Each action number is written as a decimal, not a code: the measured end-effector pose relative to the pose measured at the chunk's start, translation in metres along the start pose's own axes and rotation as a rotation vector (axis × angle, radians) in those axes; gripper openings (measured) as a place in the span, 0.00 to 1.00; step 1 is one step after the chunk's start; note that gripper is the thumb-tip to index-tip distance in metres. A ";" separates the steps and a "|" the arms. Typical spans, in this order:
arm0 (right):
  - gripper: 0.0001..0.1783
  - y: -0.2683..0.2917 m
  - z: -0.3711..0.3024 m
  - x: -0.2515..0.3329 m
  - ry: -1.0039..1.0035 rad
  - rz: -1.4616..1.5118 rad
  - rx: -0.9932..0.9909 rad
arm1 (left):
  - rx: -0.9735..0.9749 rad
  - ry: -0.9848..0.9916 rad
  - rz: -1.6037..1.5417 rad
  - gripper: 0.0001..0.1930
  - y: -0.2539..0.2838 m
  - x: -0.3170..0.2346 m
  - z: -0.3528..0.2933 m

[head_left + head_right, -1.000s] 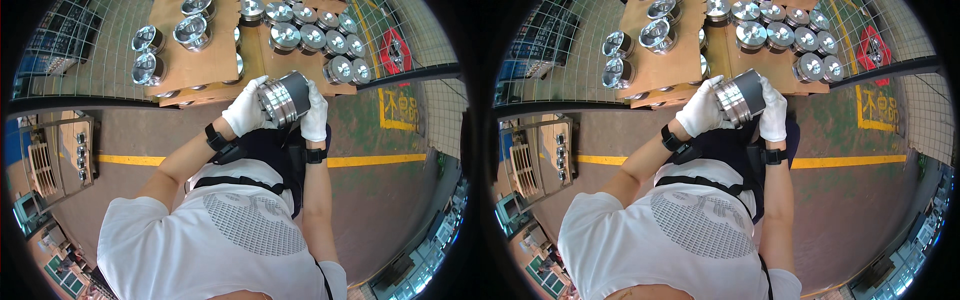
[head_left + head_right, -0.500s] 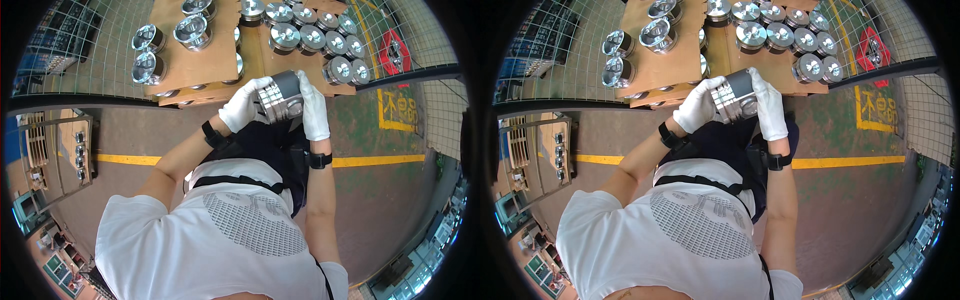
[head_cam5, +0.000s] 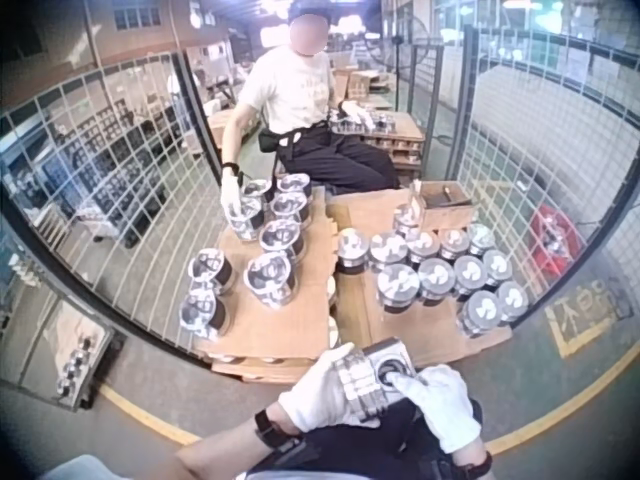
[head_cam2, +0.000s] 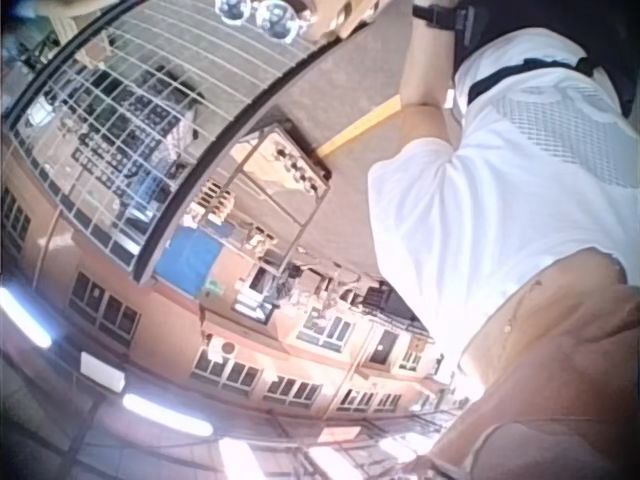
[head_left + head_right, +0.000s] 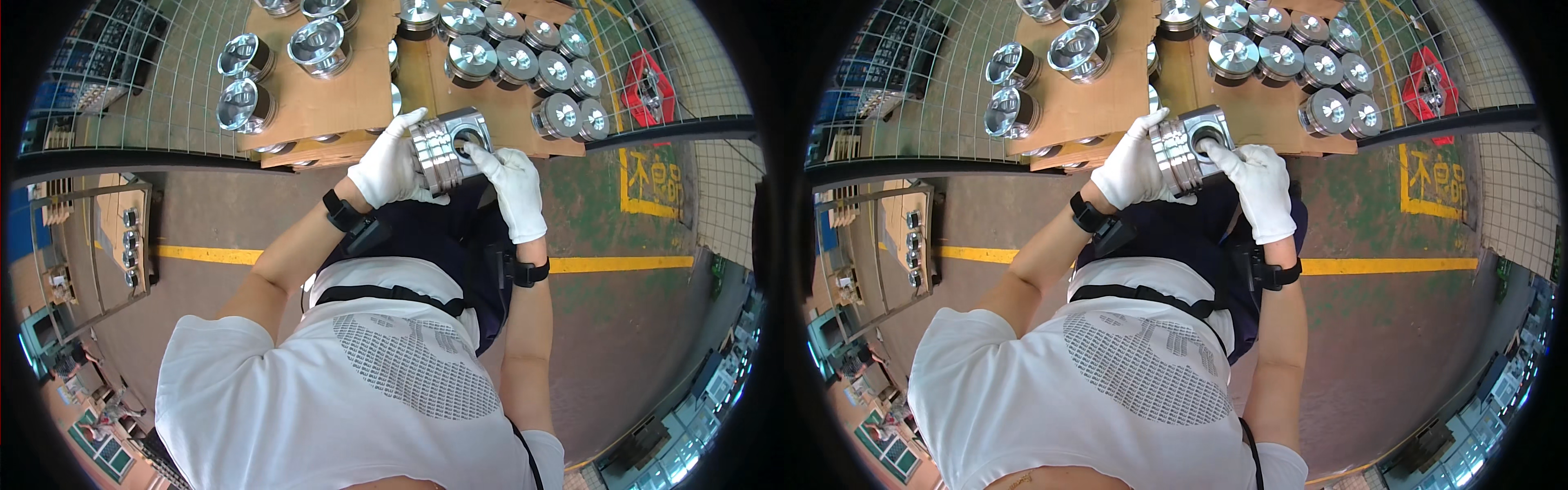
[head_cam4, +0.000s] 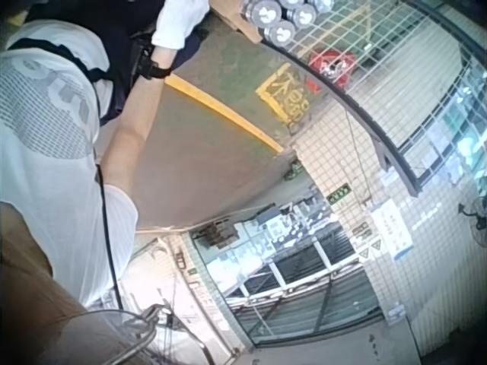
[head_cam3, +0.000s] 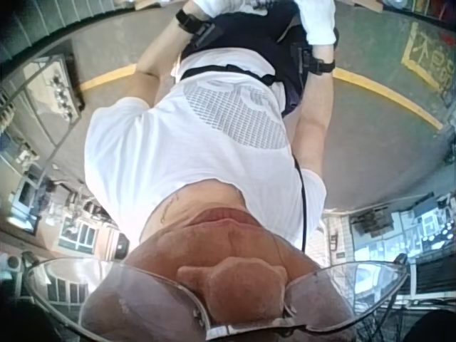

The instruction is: Inspecting metal pistons and arranging them on a workbench in a quality control area.

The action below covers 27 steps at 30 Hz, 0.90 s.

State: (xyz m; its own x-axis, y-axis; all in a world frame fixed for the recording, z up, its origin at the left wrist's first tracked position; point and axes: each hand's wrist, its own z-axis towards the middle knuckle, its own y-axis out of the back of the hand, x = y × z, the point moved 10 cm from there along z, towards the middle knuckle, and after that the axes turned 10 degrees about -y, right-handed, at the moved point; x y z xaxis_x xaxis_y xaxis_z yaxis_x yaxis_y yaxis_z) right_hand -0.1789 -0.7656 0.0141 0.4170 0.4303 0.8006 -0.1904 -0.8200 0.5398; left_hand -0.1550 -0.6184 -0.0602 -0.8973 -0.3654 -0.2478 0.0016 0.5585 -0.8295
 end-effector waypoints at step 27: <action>0.23 -0.043 -0.020 -0.002 -0.350 0.099 0.387 | 0.029 -0.050 0.090 0.31 0.030 -0.008 0.011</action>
State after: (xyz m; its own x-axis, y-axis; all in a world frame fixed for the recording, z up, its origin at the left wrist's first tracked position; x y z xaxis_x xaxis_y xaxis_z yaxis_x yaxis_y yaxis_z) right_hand -0.1892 -0.7240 -0.0057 0.6979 0.2462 0.6725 0.0705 -0.9581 0.2777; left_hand -0.1430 -0.6074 -0.0885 -0.8698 -0.3514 -0.3462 0.0951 0.5692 -0.8167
